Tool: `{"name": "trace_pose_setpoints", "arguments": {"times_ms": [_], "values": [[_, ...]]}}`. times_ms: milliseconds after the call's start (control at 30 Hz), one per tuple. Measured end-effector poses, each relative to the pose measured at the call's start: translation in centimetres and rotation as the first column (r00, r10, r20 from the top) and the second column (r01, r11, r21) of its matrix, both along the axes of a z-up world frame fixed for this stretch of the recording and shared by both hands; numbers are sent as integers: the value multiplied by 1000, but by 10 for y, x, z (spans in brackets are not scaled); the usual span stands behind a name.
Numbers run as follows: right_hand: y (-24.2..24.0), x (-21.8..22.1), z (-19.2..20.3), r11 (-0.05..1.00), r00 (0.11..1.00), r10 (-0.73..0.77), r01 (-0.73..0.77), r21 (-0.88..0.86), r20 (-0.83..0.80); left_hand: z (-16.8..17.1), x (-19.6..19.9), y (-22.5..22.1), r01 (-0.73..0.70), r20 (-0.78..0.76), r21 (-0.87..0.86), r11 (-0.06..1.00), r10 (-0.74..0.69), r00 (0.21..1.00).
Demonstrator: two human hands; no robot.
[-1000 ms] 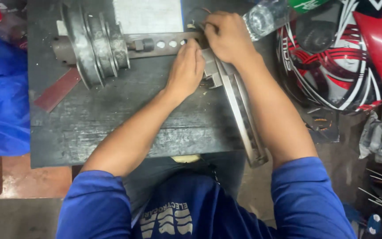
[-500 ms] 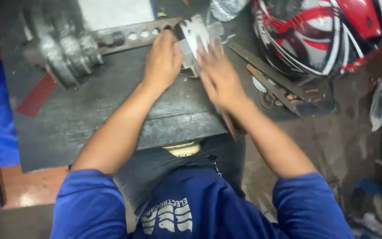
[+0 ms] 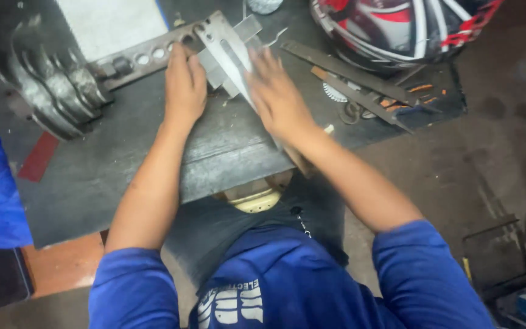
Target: Sanding a metal component and using a metal gauge to check its surface or dimensions on a workbench.
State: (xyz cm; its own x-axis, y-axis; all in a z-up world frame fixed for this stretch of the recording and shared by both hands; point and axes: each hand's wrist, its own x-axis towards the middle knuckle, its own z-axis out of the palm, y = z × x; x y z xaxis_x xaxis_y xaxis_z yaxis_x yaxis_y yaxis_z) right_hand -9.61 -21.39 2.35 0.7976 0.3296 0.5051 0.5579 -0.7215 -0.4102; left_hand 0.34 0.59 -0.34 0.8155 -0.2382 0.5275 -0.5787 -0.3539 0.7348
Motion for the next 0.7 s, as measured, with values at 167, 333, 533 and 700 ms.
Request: {"name": "trace_pose_setpoints", "arguments": {"times_ms": [167,333,533,700], "values": [[-24,-72,10,1000,994,-22,19,-24,-104,-5,9,-2,6,75,11,1000,-7,997],[-32,-86,16,956,977,-168,194,222,-131,10,1,0,28,72,-20,999,-26,997],[-80,-119,-10,559,976,-171,206,803,-131,15,-16,18,-49,-29,20,999,50,998],[-131,-151,-31,457,944,-188,329,826,-272,61,-89,57,-34,-277,249,968,105,955]]}}
